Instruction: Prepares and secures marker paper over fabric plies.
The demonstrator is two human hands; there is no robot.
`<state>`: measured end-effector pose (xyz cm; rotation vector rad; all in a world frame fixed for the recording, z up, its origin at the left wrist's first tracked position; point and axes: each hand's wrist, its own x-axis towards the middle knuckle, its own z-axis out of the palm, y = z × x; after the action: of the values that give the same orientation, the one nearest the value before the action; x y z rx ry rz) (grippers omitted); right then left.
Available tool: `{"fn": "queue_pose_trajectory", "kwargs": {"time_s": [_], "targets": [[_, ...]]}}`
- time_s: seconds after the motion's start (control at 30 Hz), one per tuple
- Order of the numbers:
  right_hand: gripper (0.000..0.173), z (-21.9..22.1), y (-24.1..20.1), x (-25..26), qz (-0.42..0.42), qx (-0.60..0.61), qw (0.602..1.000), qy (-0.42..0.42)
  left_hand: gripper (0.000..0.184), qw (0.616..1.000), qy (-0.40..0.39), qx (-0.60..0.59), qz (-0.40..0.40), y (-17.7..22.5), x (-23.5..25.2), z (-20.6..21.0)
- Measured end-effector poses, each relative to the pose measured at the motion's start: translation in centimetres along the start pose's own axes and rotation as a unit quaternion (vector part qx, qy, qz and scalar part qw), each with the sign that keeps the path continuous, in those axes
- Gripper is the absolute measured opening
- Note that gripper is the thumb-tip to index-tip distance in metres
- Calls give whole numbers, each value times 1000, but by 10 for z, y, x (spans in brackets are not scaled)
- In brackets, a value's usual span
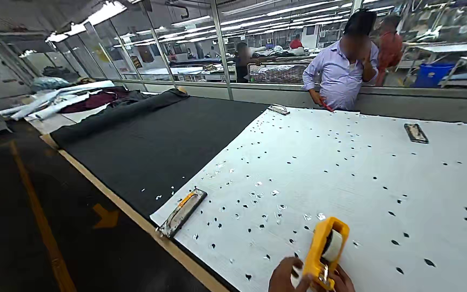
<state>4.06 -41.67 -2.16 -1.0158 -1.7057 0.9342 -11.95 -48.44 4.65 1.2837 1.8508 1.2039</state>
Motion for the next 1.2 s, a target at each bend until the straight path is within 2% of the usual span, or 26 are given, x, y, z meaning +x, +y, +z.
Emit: {"fn": "queue_pose_trajectory", "kwargs": {"time_s": [0.1,0.27,0.33,0.5,0.67,0.8,0.87,1.0,1.2], "targets": [[40,70,-14,40,-19,-8,1000,-2,51,997,20,-55,-40,-26,63,-38],[39,170,-15,91,-30,-61,997,43,51,985,-52,-66,-148,-61,148,-99],[39,203,-14,107,-24,-90,994,63,49,981,-75,-60,-168,-76,177,-120],[39,263,-18,140,7,-162,981,109,48,975,-143,-52,-160,-104,239,-155],[40,295,-13,161,9,-203,969,141,34,964,-216,-50,-148,-109,293,-173],[42,308,-17,163,48,-173,970,162,30,971,-205,-69,-104,-89,292,-196],[40,310,-22,161,64,-159,970,175,32,967,-220,-72,-106,-83,282,-209],[36,309,-22,158,89,-160,969,166,30,959,-240,-63,-137,-105,263,-211],[38,313,-31,164,88,-211,956,186,21,961,-205,-129,-137,-120,242,-215]]}}
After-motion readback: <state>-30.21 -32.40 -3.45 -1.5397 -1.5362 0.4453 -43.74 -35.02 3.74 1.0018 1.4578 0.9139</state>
